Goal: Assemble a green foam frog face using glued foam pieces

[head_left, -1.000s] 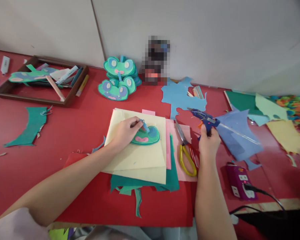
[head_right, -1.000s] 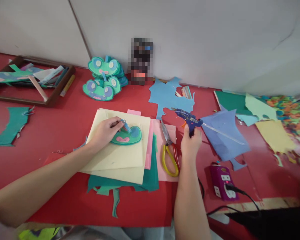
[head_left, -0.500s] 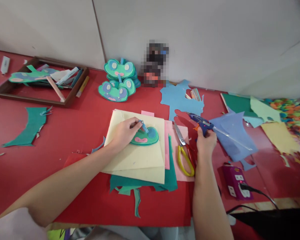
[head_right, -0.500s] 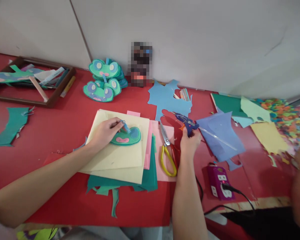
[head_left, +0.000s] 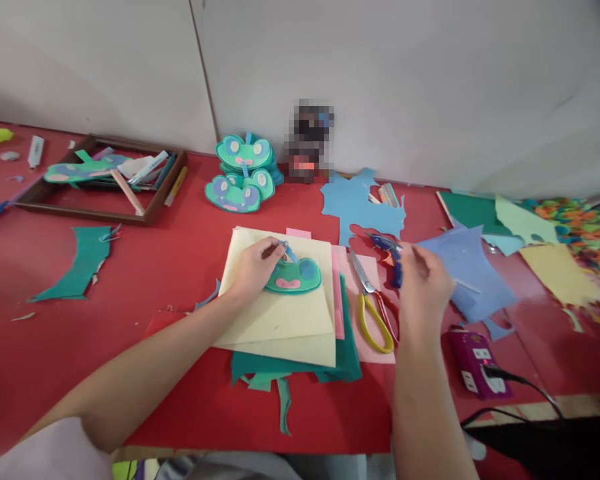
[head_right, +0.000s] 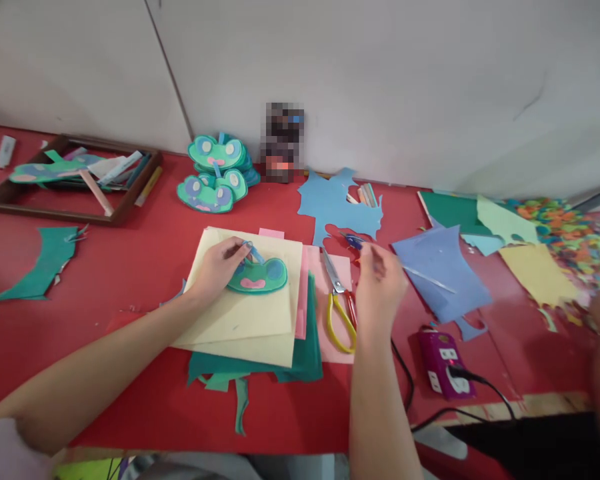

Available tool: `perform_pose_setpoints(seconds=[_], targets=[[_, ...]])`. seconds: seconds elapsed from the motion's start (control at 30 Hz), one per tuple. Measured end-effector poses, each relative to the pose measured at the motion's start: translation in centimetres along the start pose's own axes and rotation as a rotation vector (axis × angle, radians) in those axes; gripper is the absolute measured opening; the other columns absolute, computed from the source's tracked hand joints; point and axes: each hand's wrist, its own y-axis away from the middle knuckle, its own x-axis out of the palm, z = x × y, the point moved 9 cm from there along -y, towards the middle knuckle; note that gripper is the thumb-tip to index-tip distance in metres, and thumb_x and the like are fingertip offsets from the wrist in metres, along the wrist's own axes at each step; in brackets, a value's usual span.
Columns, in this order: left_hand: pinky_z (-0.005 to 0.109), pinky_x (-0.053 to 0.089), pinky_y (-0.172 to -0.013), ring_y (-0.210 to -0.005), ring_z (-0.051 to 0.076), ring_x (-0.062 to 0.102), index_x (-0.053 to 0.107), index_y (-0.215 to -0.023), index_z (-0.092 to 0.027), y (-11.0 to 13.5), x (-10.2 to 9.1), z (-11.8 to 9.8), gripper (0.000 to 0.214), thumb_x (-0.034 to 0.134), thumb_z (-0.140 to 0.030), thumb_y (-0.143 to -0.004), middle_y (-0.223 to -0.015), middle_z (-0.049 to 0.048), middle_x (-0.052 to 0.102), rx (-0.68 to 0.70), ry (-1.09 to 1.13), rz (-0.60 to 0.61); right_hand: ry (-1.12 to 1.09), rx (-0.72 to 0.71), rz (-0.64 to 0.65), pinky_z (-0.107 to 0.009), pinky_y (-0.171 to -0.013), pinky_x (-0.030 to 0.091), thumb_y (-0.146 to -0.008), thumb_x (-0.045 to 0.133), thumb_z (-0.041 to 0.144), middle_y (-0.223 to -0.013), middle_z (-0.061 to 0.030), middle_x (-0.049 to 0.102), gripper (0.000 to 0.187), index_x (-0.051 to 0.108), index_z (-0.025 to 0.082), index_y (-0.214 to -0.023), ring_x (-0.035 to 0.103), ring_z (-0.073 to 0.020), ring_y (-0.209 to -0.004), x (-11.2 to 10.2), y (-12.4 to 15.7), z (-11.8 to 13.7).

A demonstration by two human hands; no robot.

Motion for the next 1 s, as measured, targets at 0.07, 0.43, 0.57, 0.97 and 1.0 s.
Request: perform_pose_setpoints(seconds=[0.07,0.43,0.57,0.97,1.0], targets=[[0.022,0.043,-0.056,-0.060,0.011,0.055,0.058,-0.070,-0.019,-0.1,-0.2,-0.1,0.020,0.052,-0.034,-0.081,-0.064,-0.0007,0.060,0.009,0.056,-0.017,-0.153,0.084,0.222,-0.030,-0.072,0.047,-0.080,0.055,0.042,-0.087,-0.0051,0.066,0.028,0.068,0.021,-0.094,0.060,-0.0160,-0.078,2.8,2.0,2.7],[0.030,0.051,-0.069,-0.071,0.014,0.063,0.057,-0.085,-0.017,-0.2,-1.0,0.0,0.015,0.060,-0.028,-0.076,-0.075,0.0025,0.066,0.007,0.432,-0.089,-0.679,0.367,0.736,-0.021,-0.045,0.042,-0.081,0.056,0.038,-0.063,0.0037,0.054,0.018,0.058,0.019,-0.080,0.052,-0.0086,-0.048,14.6,12.0,5.4],[0.028,0.050,-0.066,-0.072,0.015,0.064,0.055,-0.085,-0.017,-0.4,-0.6,0.1,0.018,0.062,-0.031,-0.075,-0.076,0.0030,0.067,-0.015,0.458,-0.051,-0.658,0.436,0.703,-0.023,-0.047,0.049,-0.079,0.058,0.040,-0.071,0.0019,0.058,0.023,0.061,0.021,-0.090,0.056,-0.0103,-0.050,15.0,12.0,3.6],[0.021,0.041,-0.061,-0.070,0.010,0.053,0.060,-0.080,-0.019,-0.4,-0.4,0.2,0.016,0.062,-0.034,-0.076,-0.078,-0.0008,0.059,0.012,0.238,0.004,-0.671,0.509,0.593,-0.025,-0.045,0.050,-0.078,0.059,0.042,-0.072,0.0013,0.061,0.025,0.065,0.022,-0.092,0.055,-0.0099,-0.045,14.3,11.1,2.7],[0.021,0.041,-0.061,-0.070,0.010,0.053,0.060,-0.080,-0.019,-0.4,-0.4,0.2,0.016,0.062,-0.034,-0.076,-0.078,-0.0007,0.058,0.012,0.231,0.006,-0.674,0.512,0.589,-0.025,-0.045,0.050,-0.078,0.059,0.043,-0.073,0.0013,0.061,0.025,0.065,0.022,-0.091,0.055,-0.0101,-0.045,14.2,11.1,2.7]])
